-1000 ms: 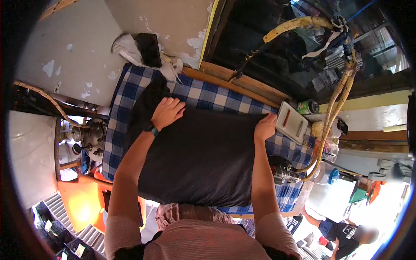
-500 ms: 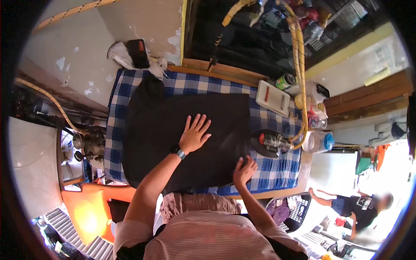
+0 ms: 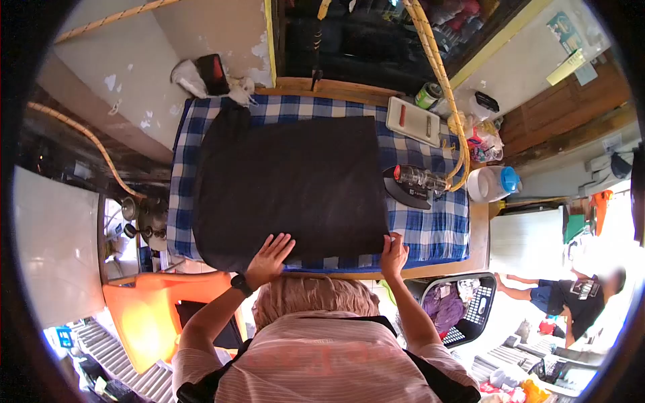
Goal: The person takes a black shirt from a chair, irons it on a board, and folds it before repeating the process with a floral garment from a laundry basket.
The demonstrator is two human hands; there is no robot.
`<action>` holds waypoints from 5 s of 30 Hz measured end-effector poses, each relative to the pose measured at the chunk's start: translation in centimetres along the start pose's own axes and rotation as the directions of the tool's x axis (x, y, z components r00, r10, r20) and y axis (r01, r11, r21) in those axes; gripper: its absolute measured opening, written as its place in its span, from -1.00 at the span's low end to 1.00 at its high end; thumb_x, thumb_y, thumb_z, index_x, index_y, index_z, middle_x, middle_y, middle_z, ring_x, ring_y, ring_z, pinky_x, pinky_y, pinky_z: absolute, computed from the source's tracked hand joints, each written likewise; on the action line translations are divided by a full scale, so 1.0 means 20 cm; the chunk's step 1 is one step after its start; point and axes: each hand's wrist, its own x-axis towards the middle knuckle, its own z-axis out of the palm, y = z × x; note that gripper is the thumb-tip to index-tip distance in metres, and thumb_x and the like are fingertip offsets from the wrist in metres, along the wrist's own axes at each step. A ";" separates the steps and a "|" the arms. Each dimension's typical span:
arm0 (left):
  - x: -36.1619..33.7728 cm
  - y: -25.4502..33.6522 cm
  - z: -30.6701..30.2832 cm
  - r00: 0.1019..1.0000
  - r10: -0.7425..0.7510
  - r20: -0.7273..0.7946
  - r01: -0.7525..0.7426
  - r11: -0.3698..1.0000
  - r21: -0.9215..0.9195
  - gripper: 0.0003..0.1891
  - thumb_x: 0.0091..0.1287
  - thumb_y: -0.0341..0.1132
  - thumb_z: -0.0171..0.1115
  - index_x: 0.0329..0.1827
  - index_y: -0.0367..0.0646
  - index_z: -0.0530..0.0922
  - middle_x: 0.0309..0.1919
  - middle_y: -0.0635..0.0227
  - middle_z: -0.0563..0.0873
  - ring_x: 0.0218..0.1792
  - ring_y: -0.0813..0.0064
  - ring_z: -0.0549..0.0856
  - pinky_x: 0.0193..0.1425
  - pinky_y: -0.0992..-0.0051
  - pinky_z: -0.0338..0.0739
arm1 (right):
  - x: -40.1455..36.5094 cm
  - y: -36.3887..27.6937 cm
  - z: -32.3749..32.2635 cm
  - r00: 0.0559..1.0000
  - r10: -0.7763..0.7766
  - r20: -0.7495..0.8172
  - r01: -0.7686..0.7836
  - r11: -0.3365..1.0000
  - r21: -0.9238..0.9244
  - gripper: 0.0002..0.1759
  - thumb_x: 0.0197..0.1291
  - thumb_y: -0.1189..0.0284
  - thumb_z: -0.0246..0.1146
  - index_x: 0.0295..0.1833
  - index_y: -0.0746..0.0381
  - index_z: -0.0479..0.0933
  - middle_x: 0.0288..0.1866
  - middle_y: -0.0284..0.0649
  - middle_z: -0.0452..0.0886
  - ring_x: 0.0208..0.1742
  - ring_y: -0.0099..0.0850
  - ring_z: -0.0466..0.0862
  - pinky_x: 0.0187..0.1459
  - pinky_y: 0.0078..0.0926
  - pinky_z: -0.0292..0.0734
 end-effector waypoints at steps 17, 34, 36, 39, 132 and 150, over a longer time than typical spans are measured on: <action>0.65 0.22 -0.05 0.932 -0.031 -0.361 -0.001 0.996 -0.089 -0.39 0.31 -0.01 0.11 0.32 -0.23 0.39 0.33 0.07 0.39 0.40 0.08 0.31 0.50 0.06 0.08 | 0.85 -0.22 -0.54 0.801 -0.582 0.137 0.593 0.745 -0.304 -0.23 -0.07 0.24 0.35 0.37 0.05 0.37 0.34 0.01 0.25 0.37 0.15 0.17 0.38 0.15 0.10; 0.22 -0.45 -0.16 0.461 -0.654 -0.600 0.500 0.750 -0.433 -0.62 0.42 -0.25 0.05 0.25 -0.14 0.43 0.22 0.19 0.49 0.41 0.21 0.28 0.50 0.13 0.02 | 1.27 -0.21 -0.26 0.863 0.027 0.505 -0.144 0.970 0.194 -0.62 0.03 0.46 0.39 -0.04 0.33 0.46 -0.56 -0.29 0.55 -0.68 -0.52 0.53 -0.66 -0.53 0.43; 0.17 -0.74 -0.21 0.187 -0.651 -0.735 0.735 0.590 -0.335 -0.66 0.44 -0.22 0.04 0.19 -0.16 0.46 0.12 0.13 0.52 0.33 0.16 0.35 0.42 0.09 0.12 | 1.14 -0.55 -0.39 0.851 0.025 0.524 -0.276 0.871 0.406 -0.66 0.04 0.44 0.39 -0.09 0.32 0.49 -0.56 -0.28 0.54 -0.69 -0.50 0.52 -0.67 -0.51 0.42; 0.14 -1.11 -0.25 0.101 -0.702 -0.705 0.810 0.469 -0.352 -0.70 0.44 -0.16 0.06 0.07 -0.17 0.50 -0.04 0.13 0.58 0.18 0.13 0.47 0.27 0.07 0.26 | 1.08 -0.69 -0.23 0.745 0.069 0.663 -0.406 0.836 0.369 -0.67 0.06 0.45 0.39 -0.09 0.32 0.48 -0.55 -0.29 0.53 -0.70 -0.50 0.51 -0.67 -0.50 0.42; -0.38 -0.58 -0.12 0.604 -0.613 -0.509 0.685 0.726 -0.063 -0.58 0.32 -0.29 0.14 0.26 -0.04 0.47 0.37 0.23 0.38 0.46 0.21 0.24 0.50 0.12 0.09 | 0.25 -1.47 0.53 0.660 -0.748 0.070 0.691 0.641 0.333 -0.81 0.14 0.35 0.31 -0.17 0.19 0.58 -0.28 -0.19 0.60 -0.17 -0.17 0.56 -0.10 -0.12 0.45; -0.11 -0.94 -0.22 0.264 -0.961 0.077 0.057 -0.064 -0.996 -0.80 0.38 -0.33 0.11 -0.20 -0.31 0.60 -0.40 0.23 0.69 -0.51 0.48 0.72 -0.57 0.50 0.60 | 0.13 -1.62 0.71 0.671 -0.724 0.160 0.463 0.577 0.672 -0.81 0.20 0.48 0.31 -0.17 0.26 0.42 -0.43 -0.16 0.60 -0.49 -0.27 0.64 -0.42 -0.33 0.52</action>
